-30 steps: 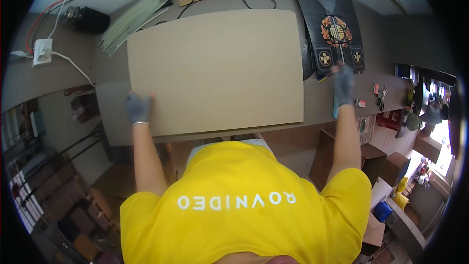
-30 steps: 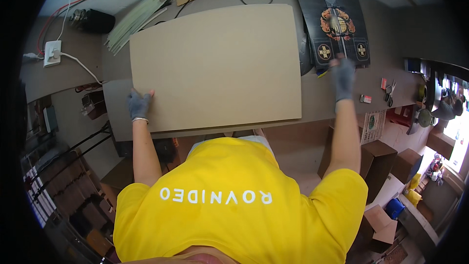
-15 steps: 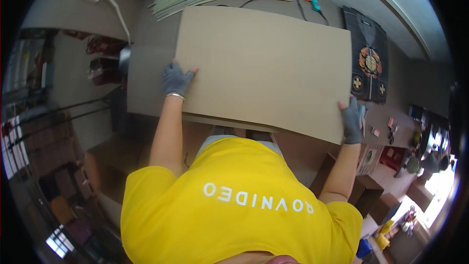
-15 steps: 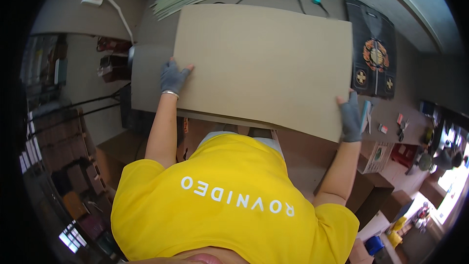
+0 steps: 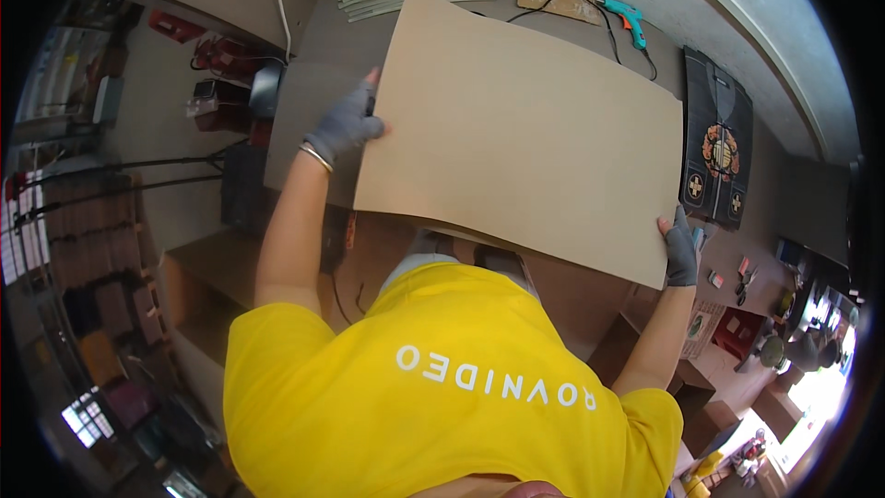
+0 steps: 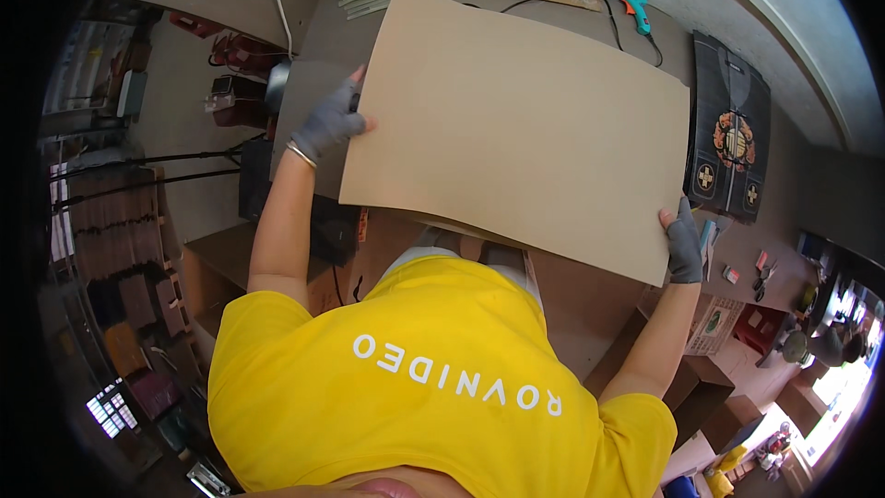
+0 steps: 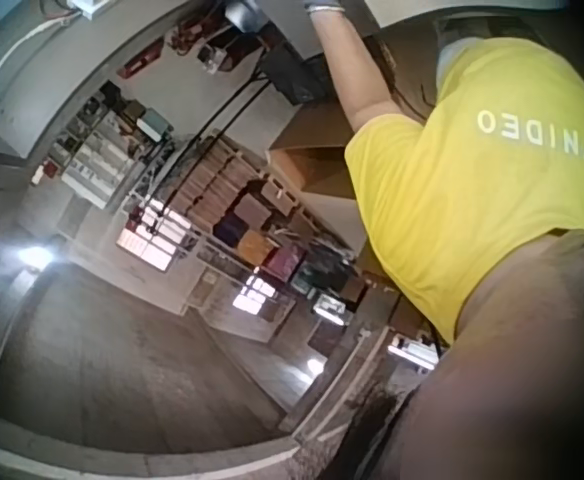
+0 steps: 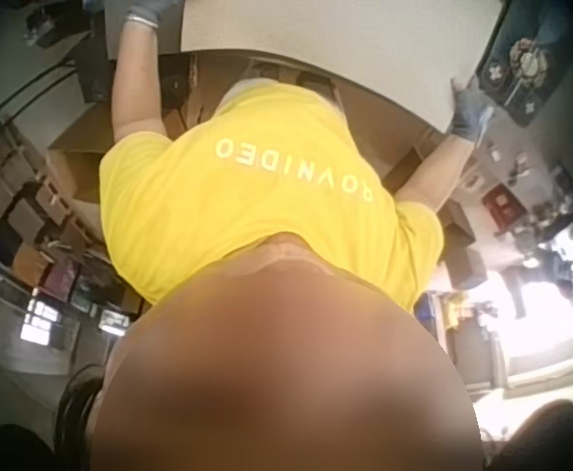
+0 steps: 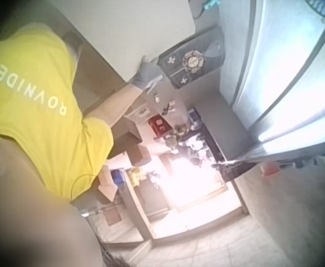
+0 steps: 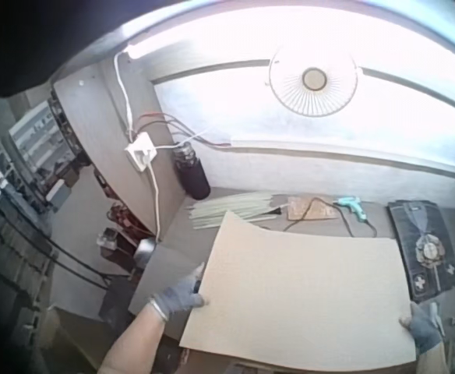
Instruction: Folding and stacking printed cardboard inserts on a workbench.
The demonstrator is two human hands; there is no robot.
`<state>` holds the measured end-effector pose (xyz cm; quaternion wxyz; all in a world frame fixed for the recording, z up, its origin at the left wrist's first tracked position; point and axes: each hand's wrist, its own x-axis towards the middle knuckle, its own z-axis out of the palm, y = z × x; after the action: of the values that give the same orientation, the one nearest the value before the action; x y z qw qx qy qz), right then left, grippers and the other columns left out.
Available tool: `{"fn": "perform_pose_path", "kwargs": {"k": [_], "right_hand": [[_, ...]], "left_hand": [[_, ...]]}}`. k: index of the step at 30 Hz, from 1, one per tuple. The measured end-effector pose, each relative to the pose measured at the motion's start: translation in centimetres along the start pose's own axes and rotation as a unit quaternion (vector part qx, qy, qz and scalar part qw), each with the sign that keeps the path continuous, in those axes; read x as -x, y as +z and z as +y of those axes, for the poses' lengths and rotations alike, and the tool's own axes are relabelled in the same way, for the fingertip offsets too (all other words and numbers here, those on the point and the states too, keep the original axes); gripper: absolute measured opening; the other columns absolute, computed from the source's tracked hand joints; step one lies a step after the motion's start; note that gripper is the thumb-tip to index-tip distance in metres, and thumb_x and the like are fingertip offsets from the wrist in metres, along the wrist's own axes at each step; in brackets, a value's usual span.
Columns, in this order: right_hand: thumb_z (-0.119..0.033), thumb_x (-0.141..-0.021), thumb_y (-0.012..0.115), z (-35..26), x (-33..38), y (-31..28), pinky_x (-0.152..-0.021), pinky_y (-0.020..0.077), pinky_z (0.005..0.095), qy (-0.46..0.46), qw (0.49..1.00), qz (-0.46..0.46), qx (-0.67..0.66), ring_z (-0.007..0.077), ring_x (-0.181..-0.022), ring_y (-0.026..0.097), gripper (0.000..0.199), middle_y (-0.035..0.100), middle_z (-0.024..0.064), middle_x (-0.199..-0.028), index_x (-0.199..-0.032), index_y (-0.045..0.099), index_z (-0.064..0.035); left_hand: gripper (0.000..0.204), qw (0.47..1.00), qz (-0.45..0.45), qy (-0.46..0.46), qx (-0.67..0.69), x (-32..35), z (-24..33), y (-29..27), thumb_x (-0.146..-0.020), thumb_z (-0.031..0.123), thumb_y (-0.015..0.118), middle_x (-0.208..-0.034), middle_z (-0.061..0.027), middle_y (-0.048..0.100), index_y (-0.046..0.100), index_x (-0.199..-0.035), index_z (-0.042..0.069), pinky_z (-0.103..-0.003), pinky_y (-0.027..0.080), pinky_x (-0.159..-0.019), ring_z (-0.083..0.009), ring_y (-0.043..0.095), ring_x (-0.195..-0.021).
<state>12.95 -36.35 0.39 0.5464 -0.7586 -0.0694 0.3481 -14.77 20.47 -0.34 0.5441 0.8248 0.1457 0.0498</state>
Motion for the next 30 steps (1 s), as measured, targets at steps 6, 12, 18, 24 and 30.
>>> {"fn": "perform_pose_path", "kwargs": {"k": [6,12,18,24,30], "right_hand": [[-0.02,-0.097,0.052,-5.3,3.3,3.5,-0.103,0.0395,0.0304,-0.047,0.999,0.001,-0.017,0.0193,-0.124,0.049,0.06,0.047,0.0117,-0.142,-0.151,0.031,-0.0025],[-0.055,-0.097,0.051,-6.2,1.7,6.7,-0.106,0.0367,0.0338,-0.175,0.974,0.001,-0.141,0.0192,-0.127,0.045,0.075,0.047,0.0098,-0.142,-0.147,0.035,-0.0019],[-0.048,-0.087,0.064,-7.6,-1.2,14.3,-0.108,0.0363,0.0355,-0.255,0.96,0.052,-0.101,0.0236,-0.127,0.045,0.089,0.035,0.0144,-0.149,-0.152,0.021,-0.0052],[-0.048,-0.078,0.073,-6.6,-5.3,17.0,-0.116,0.0236,0.0429,-0.342,0.91,0.048,0.232,0.0391,-0.145,0.023,0.104,0.021,0.0299,-0.155,-0.154,0.02,-0.002],[-0.052,-0.078,0.074,-5.5,-6.8,16.3,-0.115,0.0241,0.0416,-0.337,0.927,0.069,0.152,0.0374,-0.146,0.02,0.102,0.021,0.0302,-0.154,-0.152,0.026,-0.0017]], "left_hand": [[0.084,0.98,-0.04,0.034,-0.19,-1.9,10.7,7.2,-0.082,0.046,0.068,-0.096,-0.0145,0.063,0.035,-0.151,0.011,-0.038,0.05,-0.066,-0.0327,0.065,-0.074],[0.044,0.895,-0.011,0.174,-0.411,-6.6,8.2,12.9,-0.088,0.051,0.061,-0.144,-0.0162,0.048,0.067,-0.125,0.026,-0.057,0.027,-0.11,-0.0381,0.034,-0.139],[0.05,0.883,0.003,0.179,-0.435,-7.8,2.6,17.4,-0.085,0.061,0.057,-0.154,-0.0131,0.035,0.065,-0.127,0.033,-0.073,0.011,-0.107,-0.0451,0.014,-0.146],[0.089,0.851,-0.062,0.181,-0.489,-7.4,2.7,16.6,-0.065,0.08,0.063,-0.155,-0.0148,0.032,0.052,-0.14,0.034,-0.072,0.013,-0.106,-0.0476,0.013,-0.145],[0.126,0.818,-0.175,0.117,-0.535,-7.4,5.0,15.5,-0.047,0.089,0.064,-0.16,-0.0198,0.021,0.031,-0.153,0.03,-0.074,0.009,-0.106,-0.0514,0.008,-0.145]]}}
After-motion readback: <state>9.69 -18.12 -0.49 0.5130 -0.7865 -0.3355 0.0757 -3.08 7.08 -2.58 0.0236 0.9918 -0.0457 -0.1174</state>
